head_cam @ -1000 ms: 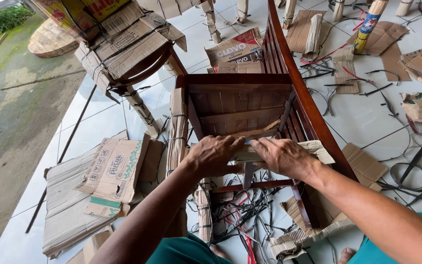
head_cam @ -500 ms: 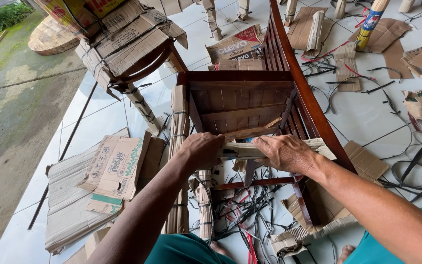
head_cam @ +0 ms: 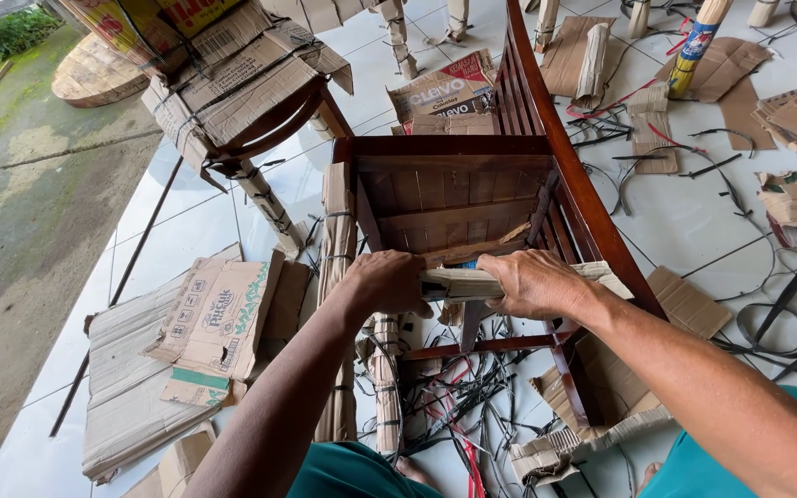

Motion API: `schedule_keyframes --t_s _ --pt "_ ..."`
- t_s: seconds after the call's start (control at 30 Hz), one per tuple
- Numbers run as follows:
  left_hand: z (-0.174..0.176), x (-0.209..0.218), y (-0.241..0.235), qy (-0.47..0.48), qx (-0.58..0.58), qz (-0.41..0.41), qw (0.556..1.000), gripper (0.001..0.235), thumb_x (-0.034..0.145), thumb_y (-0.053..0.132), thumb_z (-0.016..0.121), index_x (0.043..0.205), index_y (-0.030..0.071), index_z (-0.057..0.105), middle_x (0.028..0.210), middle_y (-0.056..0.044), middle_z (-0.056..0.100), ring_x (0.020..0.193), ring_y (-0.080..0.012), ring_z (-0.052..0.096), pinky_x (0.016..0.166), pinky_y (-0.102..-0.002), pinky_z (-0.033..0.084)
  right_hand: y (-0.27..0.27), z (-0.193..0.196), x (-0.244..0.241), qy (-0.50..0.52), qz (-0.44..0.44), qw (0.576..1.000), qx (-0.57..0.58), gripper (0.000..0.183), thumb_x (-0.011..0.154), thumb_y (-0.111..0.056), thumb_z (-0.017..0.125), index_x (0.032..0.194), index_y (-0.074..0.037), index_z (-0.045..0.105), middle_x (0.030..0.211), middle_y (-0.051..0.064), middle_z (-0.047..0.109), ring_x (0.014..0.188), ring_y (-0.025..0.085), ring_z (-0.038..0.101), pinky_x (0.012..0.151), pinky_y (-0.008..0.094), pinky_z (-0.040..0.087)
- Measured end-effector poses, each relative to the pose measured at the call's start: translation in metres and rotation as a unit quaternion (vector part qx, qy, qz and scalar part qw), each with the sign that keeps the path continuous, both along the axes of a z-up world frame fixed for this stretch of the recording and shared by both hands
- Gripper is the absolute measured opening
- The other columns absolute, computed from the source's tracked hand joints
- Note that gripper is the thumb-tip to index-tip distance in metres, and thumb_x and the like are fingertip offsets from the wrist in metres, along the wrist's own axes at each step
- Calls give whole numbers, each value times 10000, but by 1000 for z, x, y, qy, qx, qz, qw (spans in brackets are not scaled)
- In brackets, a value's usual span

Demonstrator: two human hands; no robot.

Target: The person wraps cardboard around the legs of a wooden chair and secures it with black plastic ties. They use red-handled shears to cut the ties and place additional cardboard pieces on the chair seat.

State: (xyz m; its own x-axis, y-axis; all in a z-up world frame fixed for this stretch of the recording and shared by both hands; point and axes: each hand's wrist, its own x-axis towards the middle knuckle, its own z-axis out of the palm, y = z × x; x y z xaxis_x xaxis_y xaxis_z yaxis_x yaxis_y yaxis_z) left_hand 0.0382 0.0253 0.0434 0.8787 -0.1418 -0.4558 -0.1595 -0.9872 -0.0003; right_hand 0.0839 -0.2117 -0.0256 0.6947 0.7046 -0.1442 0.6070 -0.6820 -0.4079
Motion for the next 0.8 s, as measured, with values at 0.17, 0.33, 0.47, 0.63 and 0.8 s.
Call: schedule_keyframes --t_s 0.17,0.33,0.47,0.63,0.8 --pt "33 -5 -38 43 -102 10 994 871 701 676 761 1386 153 630 1194 -152 735 1188 -337 680 1005 -494 528 1 12 -10 -17 1 1000 23 401 842 -292 722 1190 -162 571 1067 172 780 1045 421 738 903 574 563" --pt "-59 33 -47 -21 -60 -79 995 667 811 604 737 1298 156 657 1013 -107 759 1011 -308 741 864 -443 597 -3 16 -6 -30 12 999 20 471 841 -287 757 1236 -136 550 1073 208 772 1038 415 749 926 575 568" --pt "-65 30 -48 -41 4 -111 993 636 837 587 712 1298 154 635 979 -70 759 977 -266 757 789 -411 610 -36 -6 4 3 21 1000 22 537 845 -156 711 1339 -112 505 1138 238 748 1061 435 741 965 589 554" --pt "-50 31 -54 -33 -2 -80 996 376 800 435 694 1051 167 777 884 -47 766 907 -239 766 767 -376 615 -54 -9 15 39 13 999 1 430 839 -188 767 1217 -140 568 1142 186 765 1079 424 740 950 575 556" --pt "-72 45 -61 0 -2 -76 997 266 762 345 643 918 198 801 828 -40 750 889 -220 762 790 -414 622 -46 -8 14 44 -21 999 -7 433 804 -267 802 1181 -188 604 1143 127 776 1096 389 735 956 570 550"
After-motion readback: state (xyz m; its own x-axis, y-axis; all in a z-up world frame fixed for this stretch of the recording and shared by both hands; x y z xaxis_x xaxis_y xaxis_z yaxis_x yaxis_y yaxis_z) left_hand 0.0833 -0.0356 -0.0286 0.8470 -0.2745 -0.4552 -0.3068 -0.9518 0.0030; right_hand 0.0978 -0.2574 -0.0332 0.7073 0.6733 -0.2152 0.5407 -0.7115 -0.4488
